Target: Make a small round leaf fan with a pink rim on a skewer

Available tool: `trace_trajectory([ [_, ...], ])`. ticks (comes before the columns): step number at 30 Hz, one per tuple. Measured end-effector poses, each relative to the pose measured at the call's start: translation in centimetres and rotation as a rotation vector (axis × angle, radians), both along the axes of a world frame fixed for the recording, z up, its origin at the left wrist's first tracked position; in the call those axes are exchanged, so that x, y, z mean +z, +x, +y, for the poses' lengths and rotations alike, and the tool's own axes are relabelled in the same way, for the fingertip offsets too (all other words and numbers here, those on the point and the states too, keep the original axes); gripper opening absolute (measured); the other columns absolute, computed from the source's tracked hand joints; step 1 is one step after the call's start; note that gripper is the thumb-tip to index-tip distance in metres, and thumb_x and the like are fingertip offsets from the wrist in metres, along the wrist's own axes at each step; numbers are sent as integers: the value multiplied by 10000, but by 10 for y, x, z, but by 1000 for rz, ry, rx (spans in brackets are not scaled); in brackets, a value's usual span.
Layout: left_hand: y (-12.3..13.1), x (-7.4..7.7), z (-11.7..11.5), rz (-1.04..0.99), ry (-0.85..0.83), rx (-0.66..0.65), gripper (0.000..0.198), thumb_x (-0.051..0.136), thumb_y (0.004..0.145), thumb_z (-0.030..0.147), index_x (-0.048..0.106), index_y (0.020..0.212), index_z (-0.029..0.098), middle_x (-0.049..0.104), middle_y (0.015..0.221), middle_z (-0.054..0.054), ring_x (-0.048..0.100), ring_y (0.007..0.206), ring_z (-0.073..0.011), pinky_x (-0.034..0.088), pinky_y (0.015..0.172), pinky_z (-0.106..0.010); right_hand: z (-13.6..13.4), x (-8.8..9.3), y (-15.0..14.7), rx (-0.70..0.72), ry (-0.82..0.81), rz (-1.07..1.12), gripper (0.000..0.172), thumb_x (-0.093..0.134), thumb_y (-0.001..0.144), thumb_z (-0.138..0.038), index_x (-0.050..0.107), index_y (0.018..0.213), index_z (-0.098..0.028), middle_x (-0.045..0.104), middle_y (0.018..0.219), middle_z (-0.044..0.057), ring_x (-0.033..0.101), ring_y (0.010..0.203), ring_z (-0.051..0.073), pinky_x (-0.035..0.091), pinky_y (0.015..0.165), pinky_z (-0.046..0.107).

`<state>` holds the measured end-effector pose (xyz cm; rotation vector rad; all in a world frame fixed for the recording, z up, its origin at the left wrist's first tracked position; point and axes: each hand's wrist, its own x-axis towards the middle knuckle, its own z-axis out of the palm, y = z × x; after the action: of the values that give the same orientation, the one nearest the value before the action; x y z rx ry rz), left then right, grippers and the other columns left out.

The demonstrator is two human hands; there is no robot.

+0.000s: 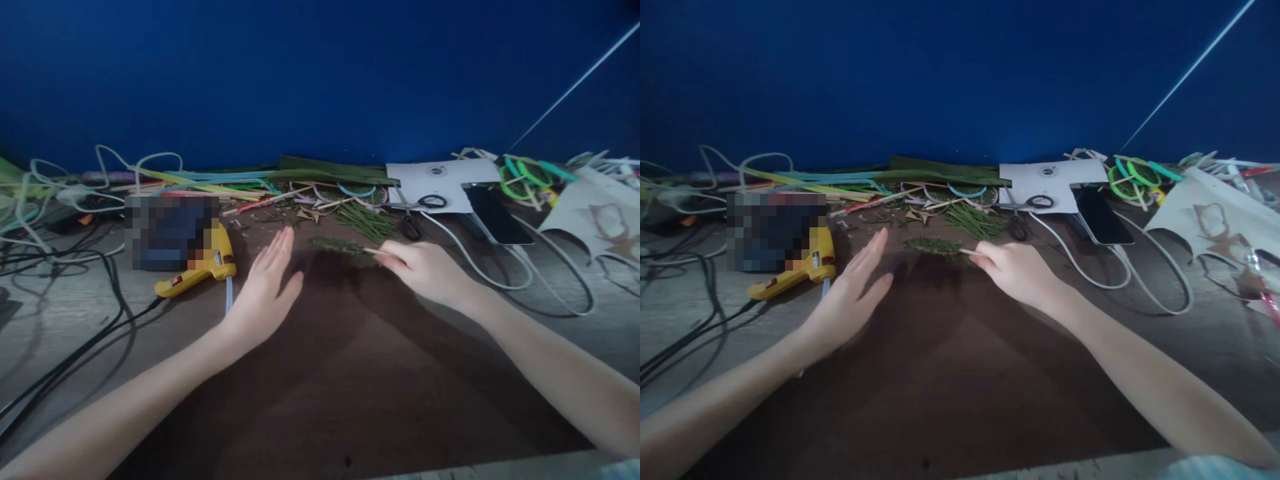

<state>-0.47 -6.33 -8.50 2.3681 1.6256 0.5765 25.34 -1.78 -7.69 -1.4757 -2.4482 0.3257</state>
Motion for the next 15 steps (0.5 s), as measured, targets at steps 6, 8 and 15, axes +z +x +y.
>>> trace_trajectory([
  [6,-2,-11,-5,208,-134,-109,571,328,870,296,240,1385,66,261,1450,-168,183,1352,-254,242,1074,-464,8,-7,-5,-97,-42,484,336,366,913,-394,494,671,-199,440,510,-31,405,459,102,301,498,250],
  [8,1,-15,-11,275,-122,-160,565,326,874,301,252,1384,70,270,1449,-156,177,1354,-256,238,1076,-467,12,-13,-11,-123,-84,622,360,350,915,-427,478,668,-199,388,493,-43,369,449,95,291,487,250],
  [15,28,-10,8,430,-89,-242,569,334,883,294,273,1364,-2,263,1444,-183,215,1347,-262,231,1082,-435,24,-37,-22,-136,-160,939,357,365,905,-463,471,689,-199,351,454,-66,328,416,81,256,438,241],
])
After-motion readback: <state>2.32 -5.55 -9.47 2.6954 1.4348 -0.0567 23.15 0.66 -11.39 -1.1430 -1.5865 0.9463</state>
